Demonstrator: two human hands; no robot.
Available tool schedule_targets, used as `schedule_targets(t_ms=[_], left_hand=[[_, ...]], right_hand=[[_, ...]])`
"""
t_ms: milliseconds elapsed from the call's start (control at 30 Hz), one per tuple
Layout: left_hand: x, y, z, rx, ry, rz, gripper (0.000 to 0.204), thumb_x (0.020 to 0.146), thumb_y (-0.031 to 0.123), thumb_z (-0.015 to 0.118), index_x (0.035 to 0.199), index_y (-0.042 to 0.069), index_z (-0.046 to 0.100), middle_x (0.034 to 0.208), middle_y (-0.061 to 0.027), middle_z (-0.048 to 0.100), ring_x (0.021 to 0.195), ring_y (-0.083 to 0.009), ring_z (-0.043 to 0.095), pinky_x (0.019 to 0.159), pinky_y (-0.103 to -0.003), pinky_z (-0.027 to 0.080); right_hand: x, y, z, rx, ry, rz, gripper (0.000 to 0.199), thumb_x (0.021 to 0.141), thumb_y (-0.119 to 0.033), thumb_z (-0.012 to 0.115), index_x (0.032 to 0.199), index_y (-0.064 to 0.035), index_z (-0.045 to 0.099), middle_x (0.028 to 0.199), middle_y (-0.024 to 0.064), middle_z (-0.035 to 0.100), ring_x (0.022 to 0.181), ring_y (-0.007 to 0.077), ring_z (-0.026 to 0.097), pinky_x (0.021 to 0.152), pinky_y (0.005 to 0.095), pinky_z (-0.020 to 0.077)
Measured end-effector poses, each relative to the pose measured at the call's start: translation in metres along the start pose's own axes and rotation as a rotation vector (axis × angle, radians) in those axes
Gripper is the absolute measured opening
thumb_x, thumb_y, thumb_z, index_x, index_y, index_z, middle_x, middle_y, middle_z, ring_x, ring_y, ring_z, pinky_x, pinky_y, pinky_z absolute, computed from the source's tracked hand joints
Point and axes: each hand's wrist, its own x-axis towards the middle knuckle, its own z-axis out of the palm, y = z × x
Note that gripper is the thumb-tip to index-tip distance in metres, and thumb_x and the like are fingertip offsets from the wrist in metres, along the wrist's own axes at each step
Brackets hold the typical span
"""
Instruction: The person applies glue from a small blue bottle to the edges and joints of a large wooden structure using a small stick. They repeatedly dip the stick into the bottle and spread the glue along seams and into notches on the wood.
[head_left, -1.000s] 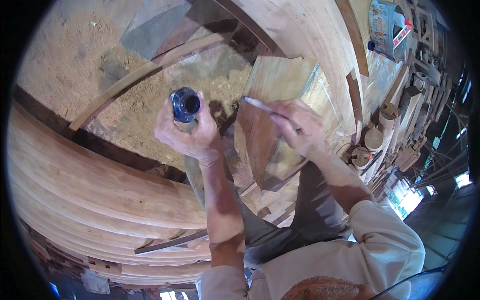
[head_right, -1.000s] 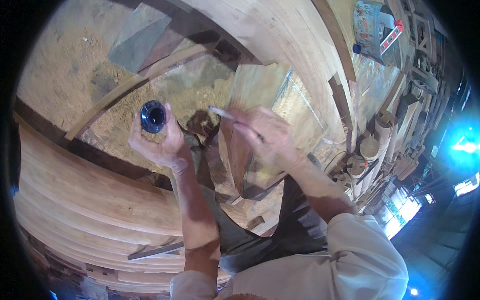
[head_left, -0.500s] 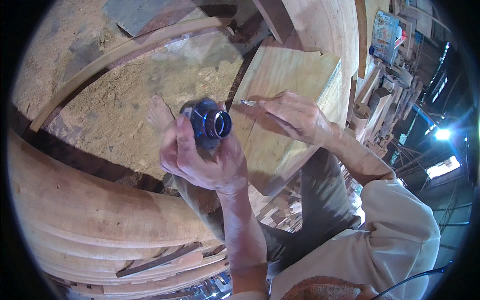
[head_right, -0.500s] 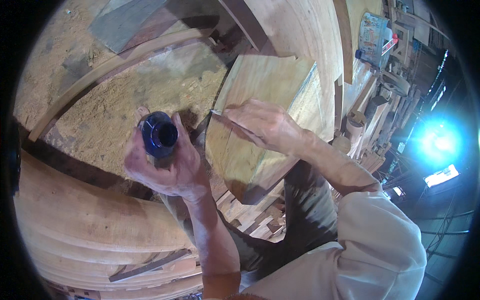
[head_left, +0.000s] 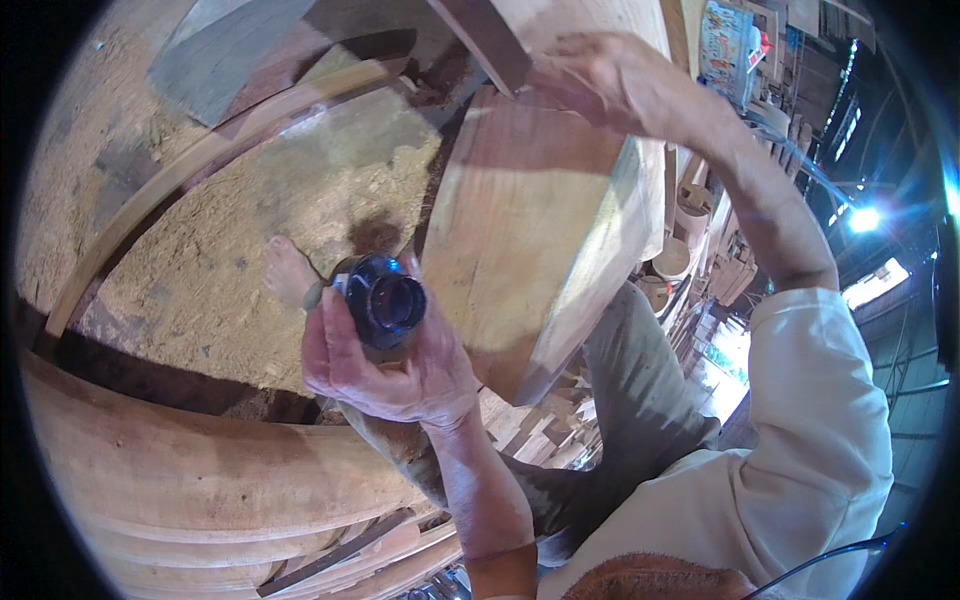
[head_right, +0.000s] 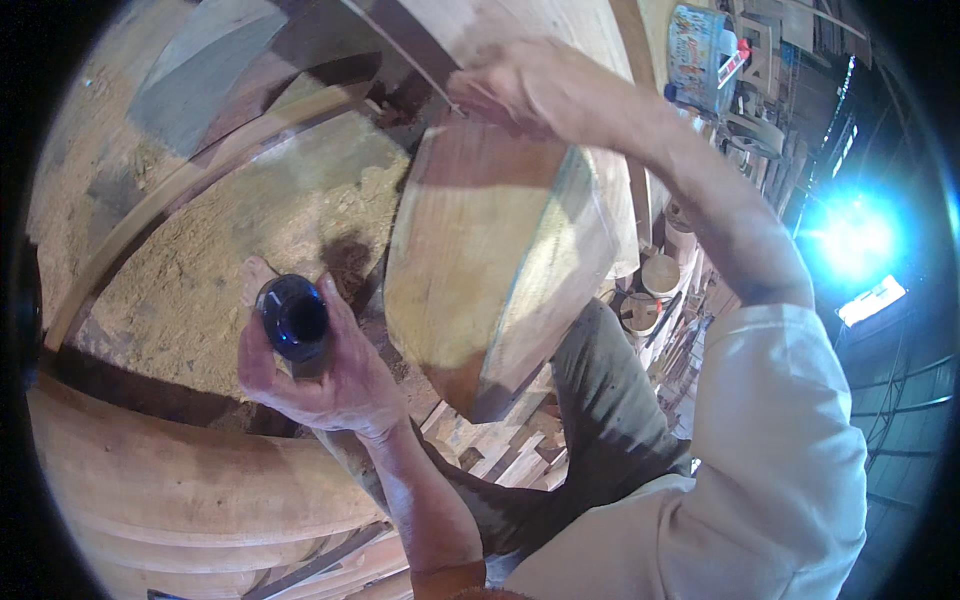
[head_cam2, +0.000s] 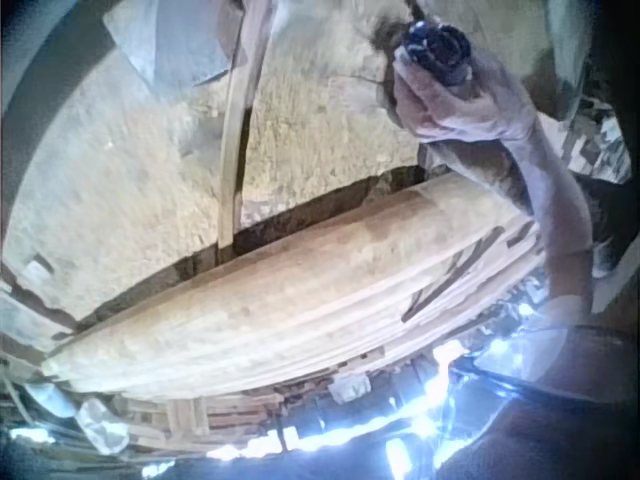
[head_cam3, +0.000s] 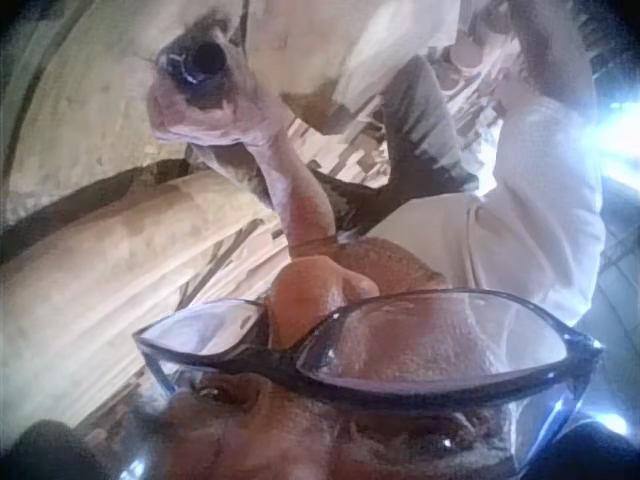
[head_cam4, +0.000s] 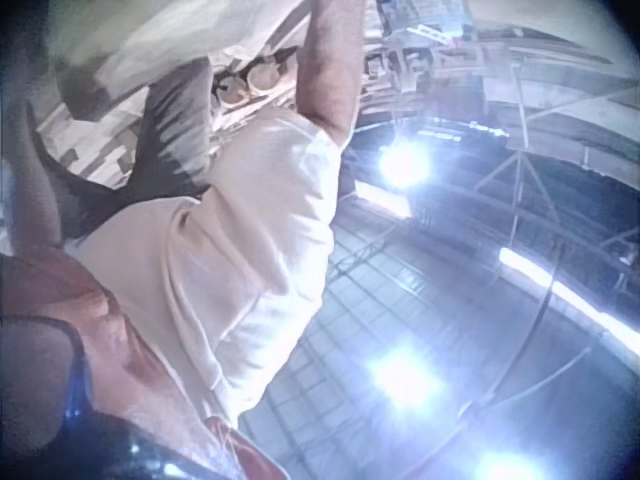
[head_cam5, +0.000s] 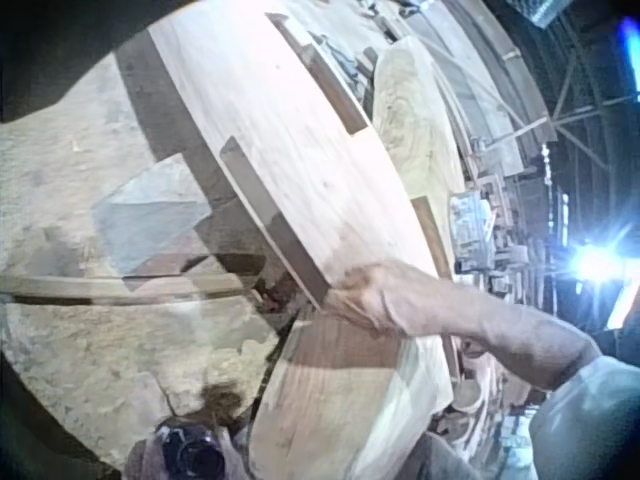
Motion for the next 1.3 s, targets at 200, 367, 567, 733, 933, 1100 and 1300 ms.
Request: schedule_targets(t_ms=[200,367,567,733,933,1100,1300], left_hand=[[-0.014,0.005,0.015,-0.098,0.006,0.034,0.068,0.075,0.012,0.099,0.132,0.004,0.062,0.121,-0.0160,0.061,0.107,-0.0316,0.060,0.090,-0.044,0.051],[-0.020,0.018,0.021,-0.043,-0.051,0.046,0.060,0.080,0.011,0.095,0.128,0.002,0.061,0.120,-0.0142,0.063,0.109,-0.0297,0.063,0.090,-0.043,0.055],[-0.026,0.024,0.027,-0.028,-0.093,0.017,0.055,0.084,0.010,0.093,0.127,0.001,0.061,0.119,-0.0133,0.062,0.110,-0.0278,0.064,0.090,-0.041,0.057],[-0.025,0.026,0.033,-0.009,-0.108,0.041,0.057,0.084,0.010,0.093,0.130,0.000,0.061,0.121,-0.0134,0.062,0.110,-0.0280,0.064,0.090,-0.040,0.057],[-0.023,0.027,0.036,-0.017,-0.116,0.040,0.059,0.084,0.011,0.093,0.132,-0.001,0.061,0.122,-0.0149,0.062,0.110,-0.0294,0.064,0.090,-0.041,0.057],[-0.021,0.031,0.038,-0.008,-0.141,0.012,0.057,0.084,0.010,0.092,0.131,-0.001,0.062,0.122,-0.0146,0.062,0.110,-0.0295,0.064,0.091,-0.041,0.057],[-0.026,0.027,0.043,-0.063,-0.114,-0.022,0.062,0.080,0.019,0.096,0.131,0.006,0.064,0.121,-0.0128,0.065,0.110,-0.0310,0.061,0.094,-0.045,0.048]], right_hand=[[-0.005,0.026,-0.025,0.040,-0.200,-0.085,0.026,0.091,-0.020,0.074,0.112,-0.0041,0.073,0.101,0.0132,0.074,0.099,0.0357,0.072,0.090,0.0469,0.0580],[-0.010,0.046,-0.017,0.151,-0.226,-0.172,0.025,0.092,-0.020,0.073,0.112,-0.0059,0.077,0.098,0.0139,0.074,0.097,0.0351,0.072,0.087,0.0450,0.0581],[0.005,0.049,-0.021,0.039,-0.329,-0.264,0.017,0.094,-0.019,0.070,0.102,-0.0066,0.077,0.092,0.0138,0.072,0.093,0.0342,0.072,0.086,0.0429,0.0576],[0.006,0.048,-0.016,0.091,-0.374,-0.219,0.015,0.089,-0.017,0.068,0.091,-0.0036,0.074,0.103,0.0091,0.070,0.117,0.0310,0.068,0.104,0.0407,0.0565],[0.006,0.044,-0.019,0.002,-0.346,-0.288,0.022,0.096,-0.020,0.061,0.095,-0.0057,0.078,0.118,0.0051,0.073,0.119,0.0281,0.066,0.108,0.0395,0.0512],[0.003,0.048,-0.010,-0.053,-0.137,-0.423,0.019,0.094,-0.018,0.063,0.084,-0.0048,0.073,0.089,0.0078,0.074,0.095,0.0256,0.073,0.091,0.0383,0.0581],[0.000,0.052,-0.005,0.000,-0.096,-0.410,0.024,0.094,-0.019,0.059,0.079,-0.0034,0.069,0.085,0.0109,0.071,0.091,0.0288,0.072,0.086,0.0417,0.0572]])
